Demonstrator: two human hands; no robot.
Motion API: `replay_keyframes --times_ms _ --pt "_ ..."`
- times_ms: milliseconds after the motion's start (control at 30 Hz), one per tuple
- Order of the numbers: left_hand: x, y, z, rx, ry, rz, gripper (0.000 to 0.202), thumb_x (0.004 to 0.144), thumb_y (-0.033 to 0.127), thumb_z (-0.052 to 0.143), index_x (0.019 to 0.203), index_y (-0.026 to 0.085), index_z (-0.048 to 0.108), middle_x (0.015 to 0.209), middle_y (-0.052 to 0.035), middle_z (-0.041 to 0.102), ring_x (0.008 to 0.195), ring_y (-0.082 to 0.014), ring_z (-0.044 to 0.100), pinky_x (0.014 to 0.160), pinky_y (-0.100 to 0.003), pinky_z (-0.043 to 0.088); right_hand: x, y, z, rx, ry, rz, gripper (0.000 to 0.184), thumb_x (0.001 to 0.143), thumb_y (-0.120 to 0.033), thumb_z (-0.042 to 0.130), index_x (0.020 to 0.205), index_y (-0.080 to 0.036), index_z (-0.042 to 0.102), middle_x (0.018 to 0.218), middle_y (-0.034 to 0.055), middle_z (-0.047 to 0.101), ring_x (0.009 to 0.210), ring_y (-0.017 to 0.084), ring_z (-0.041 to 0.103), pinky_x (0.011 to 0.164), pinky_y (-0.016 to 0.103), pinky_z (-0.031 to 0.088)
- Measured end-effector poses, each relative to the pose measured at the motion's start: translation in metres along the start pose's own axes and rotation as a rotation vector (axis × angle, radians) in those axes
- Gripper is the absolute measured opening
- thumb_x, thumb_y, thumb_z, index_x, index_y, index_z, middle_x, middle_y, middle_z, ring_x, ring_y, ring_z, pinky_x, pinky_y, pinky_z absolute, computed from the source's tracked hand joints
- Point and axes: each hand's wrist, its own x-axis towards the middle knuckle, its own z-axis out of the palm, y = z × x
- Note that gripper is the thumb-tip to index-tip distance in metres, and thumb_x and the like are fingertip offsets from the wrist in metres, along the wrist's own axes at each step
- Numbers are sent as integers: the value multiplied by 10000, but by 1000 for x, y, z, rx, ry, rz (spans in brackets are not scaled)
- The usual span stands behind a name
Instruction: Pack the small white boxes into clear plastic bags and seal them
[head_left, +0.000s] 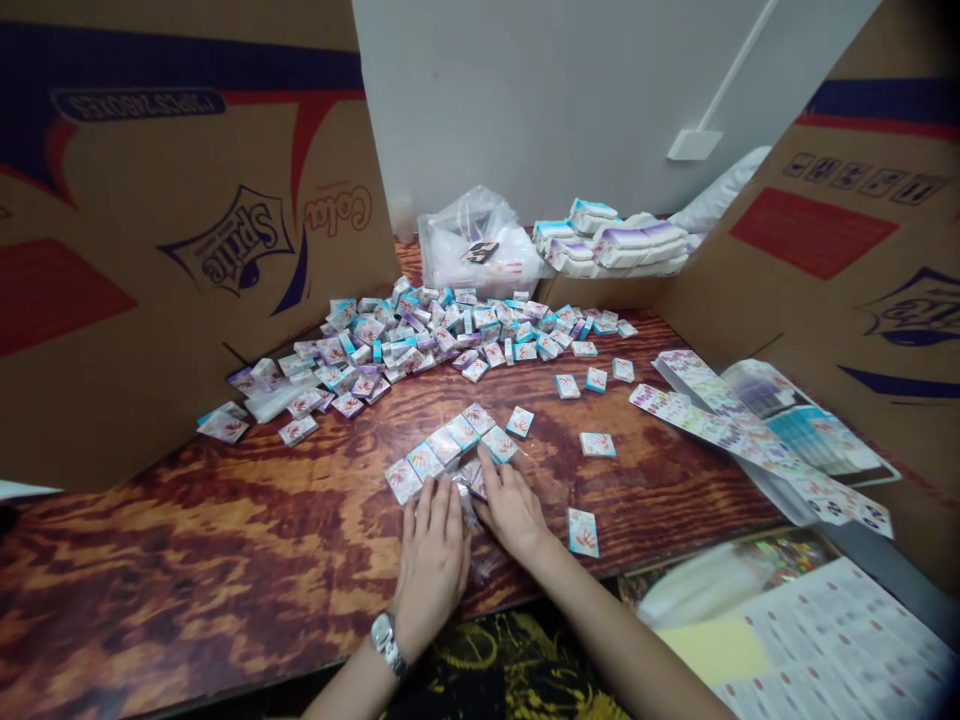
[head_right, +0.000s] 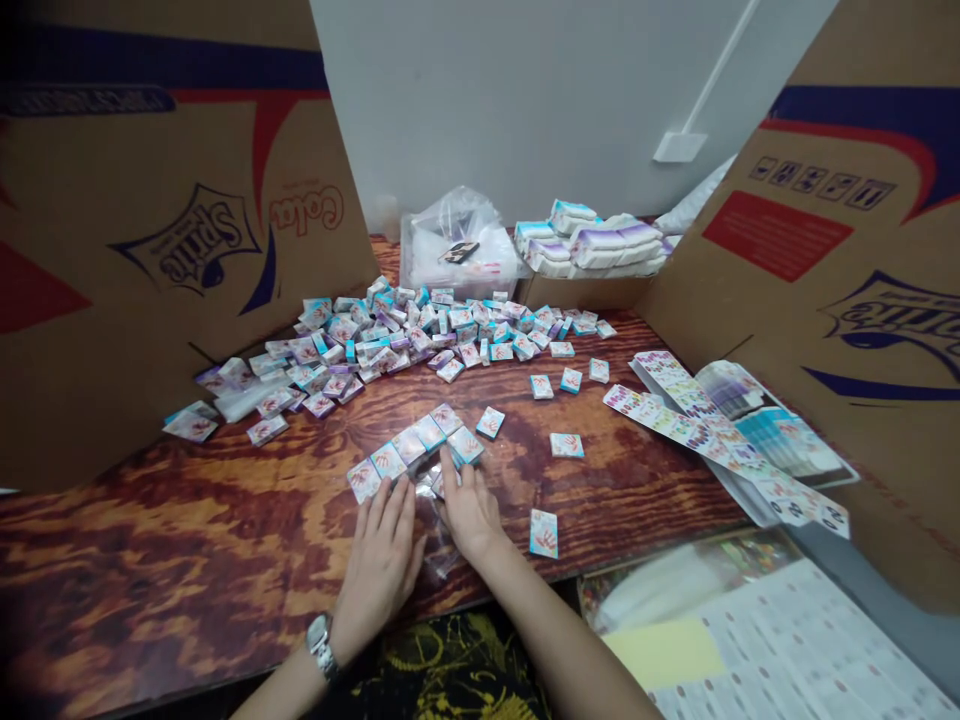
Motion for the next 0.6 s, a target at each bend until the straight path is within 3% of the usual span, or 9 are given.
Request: replay_keyframes --times_ms 100,167,267,333,433,600 --pt "0 0 -2 -29 -13 0 508 871 186 431 1356 55 353 1426 -178 372 1363 -339 214 1042 -533 315 -10 10 4 33 75 -23 739 833 -344 553 1462 -234 181 1235 169 477 1093 314 496 818 405 500" --pt "-1 -1 -2 -49 -10 2 507 875 186 429 1360 60 348 1428 -173 371 1368 -337 198 1046 -533 312 -20 23 13 39 137 -110 642 843 -336 550 1426 -270 289 1337 155 408 1174 314 448 871 418 483" --pt "-2 -2 0 -73 -12 2 519 876 170 426 1376 71 325 1437 -166 360 1379 -326 166 1056 -531 301 -30 44 34 12 257 -236 440 888 -253 481 1324 -311 457 1369 110 396 1230 283 414 936 409 453" --pt "-2 -4 2 -77 -13 4 533 874 160 428 1386 75 309 1440 -163 355 1384 -321 147 1060 -531 295 -30 51 48 -35 333 -287 442 898 -166 429 1308 -324 477 1323 94 445 1205 255 446 918 377 470" --pt "-3 -6 4 -66 -11 23 561 863 144 434 1398 68 285 1448 -162 341 1387 -324 129 1062 -529 294 -21 51 59 -128 466 -381 504 880 -72 399 1325 -302 462 1249 98 496 1144 228 496 856 316 501" --pt "-4 -8 5 -48 6 30 590 858 150 440 1412 69 256 1449 -157 341 1387 -326 132 1055 -523 308 -7 39 49 -261 648 -427 438 878 -154 483 1305 -247 492 1168 132 534 997 229 539 789 321 499"
